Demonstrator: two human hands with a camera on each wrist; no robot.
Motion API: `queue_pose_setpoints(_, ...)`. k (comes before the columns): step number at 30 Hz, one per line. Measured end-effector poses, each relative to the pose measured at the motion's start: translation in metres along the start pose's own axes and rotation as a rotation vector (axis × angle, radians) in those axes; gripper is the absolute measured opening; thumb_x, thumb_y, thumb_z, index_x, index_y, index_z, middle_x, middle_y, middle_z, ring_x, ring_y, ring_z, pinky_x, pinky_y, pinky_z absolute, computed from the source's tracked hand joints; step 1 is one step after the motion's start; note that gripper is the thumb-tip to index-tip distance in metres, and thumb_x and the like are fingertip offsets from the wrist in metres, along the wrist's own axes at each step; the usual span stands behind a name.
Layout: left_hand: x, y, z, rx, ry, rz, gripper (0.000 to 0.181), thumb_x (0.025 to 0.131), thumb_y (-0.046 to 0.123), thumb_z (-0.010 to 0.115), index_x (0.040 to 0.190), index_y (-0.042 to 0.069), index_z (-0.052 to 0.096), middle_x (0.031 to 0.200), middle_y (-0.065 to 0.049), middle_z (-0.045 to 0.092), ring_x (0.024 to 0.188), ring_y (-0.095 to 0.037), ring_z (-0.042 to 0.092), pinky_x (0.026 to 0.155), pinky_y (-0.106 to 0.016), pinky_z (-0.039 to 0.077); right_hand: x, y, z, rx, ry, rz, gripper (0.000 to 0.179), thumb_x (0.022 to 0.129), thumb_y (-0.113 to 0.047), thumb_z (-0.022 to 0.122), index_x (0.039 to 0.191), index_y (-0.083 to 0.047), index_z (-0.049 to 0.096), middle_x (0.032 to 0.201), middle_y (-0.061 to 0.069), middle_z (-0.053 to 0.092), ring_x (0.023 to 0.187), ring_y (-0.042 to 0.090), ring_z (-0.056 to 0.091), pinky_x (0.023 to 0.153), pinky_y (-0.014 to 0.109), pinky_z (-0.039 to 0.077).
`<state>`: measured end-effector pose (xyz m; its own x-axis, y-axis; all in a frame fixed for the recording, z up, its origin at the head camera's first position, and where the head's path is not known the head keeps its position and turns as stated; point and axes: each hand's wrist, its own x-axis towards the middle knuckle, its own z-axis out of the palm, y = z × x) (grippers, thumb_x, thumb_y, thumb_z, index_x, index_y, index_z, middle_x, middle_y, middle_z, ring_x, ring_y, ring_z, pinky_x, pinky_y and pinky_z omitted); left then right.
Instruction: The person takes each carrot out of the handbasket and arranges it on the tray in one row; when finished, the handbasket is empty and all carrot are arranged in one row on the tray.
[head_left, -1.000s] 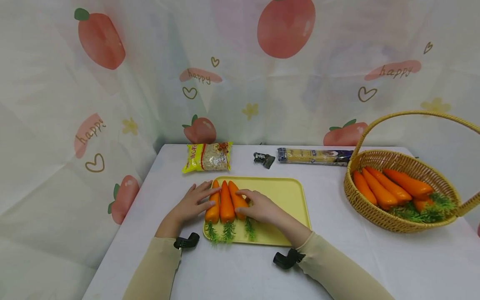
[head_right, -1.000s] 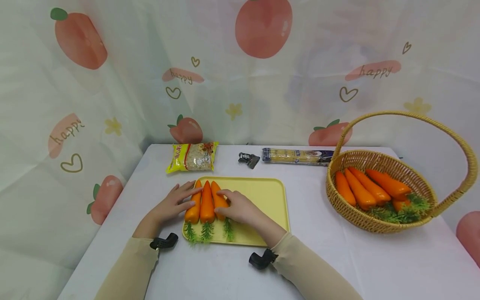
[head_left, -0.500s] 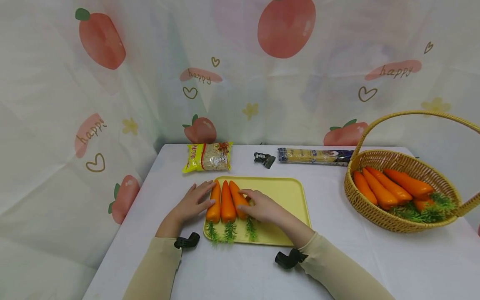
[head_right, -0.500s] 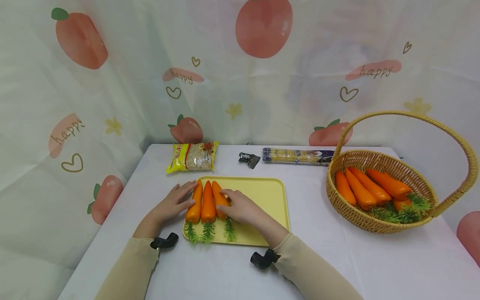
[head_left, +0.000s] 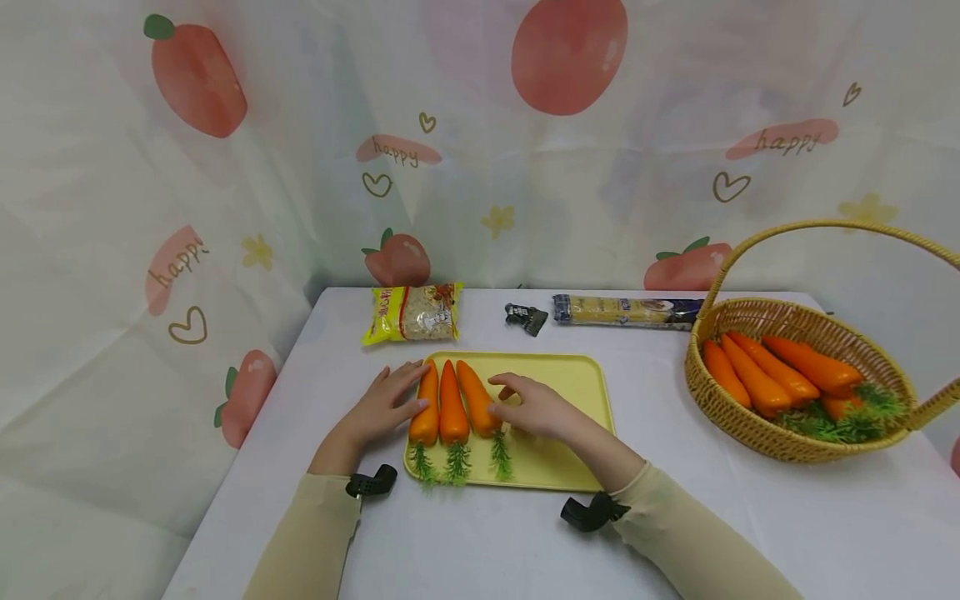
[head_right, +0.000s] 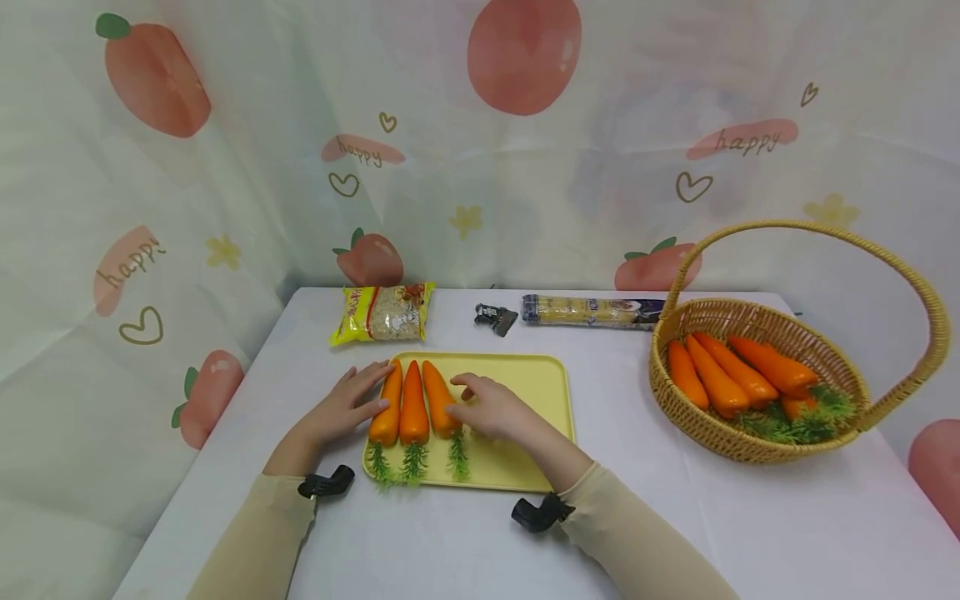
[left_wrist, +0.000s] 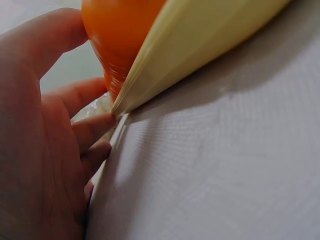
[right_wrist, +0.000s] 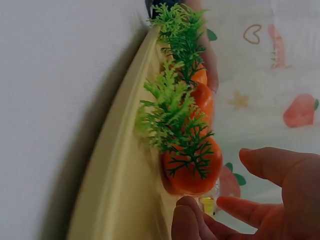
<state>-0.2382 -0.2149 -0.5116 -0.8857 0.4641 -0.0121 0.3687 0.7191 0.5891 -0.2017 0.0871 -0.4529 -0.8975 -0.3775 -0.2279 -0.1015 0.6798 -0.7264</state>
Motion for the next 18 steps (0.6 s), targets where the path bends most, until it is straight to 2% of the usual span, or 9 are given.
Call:
queue_pose_setpoints(6, 0.000, -0.001, -0.001, -0.018, -0.004, 0.011, 0.069, 0.096, 0.056, 0.052, 0.156, 0.028, 0.032, 0.163, -0.001, 0.030, 0.153, -0.024, 0.021, 0.126, -0.051, -0.001, 0.000, -0.001, 0.005, 0.078, -0.032, 0.018, 0.053, 0.096, -0.033, 0.063, 0.145, -0.019, 0.048, 0.127, 0.013, 0.061, 0.067, 0.020, 0.063, 0.057, 0.031, 0.051)
queue_pose_setpoints(10, 0.000, -0.001, -0.002, -0.019, -0.003, 0.019, 0.069, 0.096, 0.055, 0.052, 0.156, 0.027, 0.032, 0.163, -0.002, 0.029, 0.153, -0.024, 0.021, 0.126, -0.052, 0.000, -0.003, -0.001, -0.001, 0.070, -0.021, 0.024, 0.054, 0.097, -0.036, 0.062, 0.146, -0.020, 0.047, 0.131, 0.013, 0.060, 0.069, 0.019, 0.063, 0.058, 0.030, 0.051)
queue_pose_setpoints(14, 0.000, -0.001, -0.002, -0.017, -0.004, 0.023, 0.068, 0.096, 0.053, 0.053, 0.156, 0.027, 0.032, 0.163, -0.002, 0.029, 0.153, -0.025, 0.020, 0.126, -0.052, 0.000, -0.010, 0.000, -0.016, 0.081, -0.015, 0.011, 0.053, 0.098, -0.035, 0.060, 0.147, -0.018, 0.046, 0.134, 0.014, 0.058, 0.075, 0.024, 0.065, 0.063, 0.033, 0.054)
queue_pose_setpoints(18, 0.000, -0.002, -0.002, -0.009, -0.005, 0.019, 0.068, 0.097, 0.054, 0.052, 0.156, 0.028, 0.031, 0.163, -0.001, 0.029, 0.153, -0.024, 0.020, 0.126, -0.051, 0.001, -0.023, 0.003, -0.043, 0.053, 0.012, -0.019, 0.052, 0.099, -0.034, 0.059, 0.146, -0.016, 0.047, 0.137, 0.016, 0.057, 0.083, 0.028, 0.066, 0.067, 0.033, 0.057)
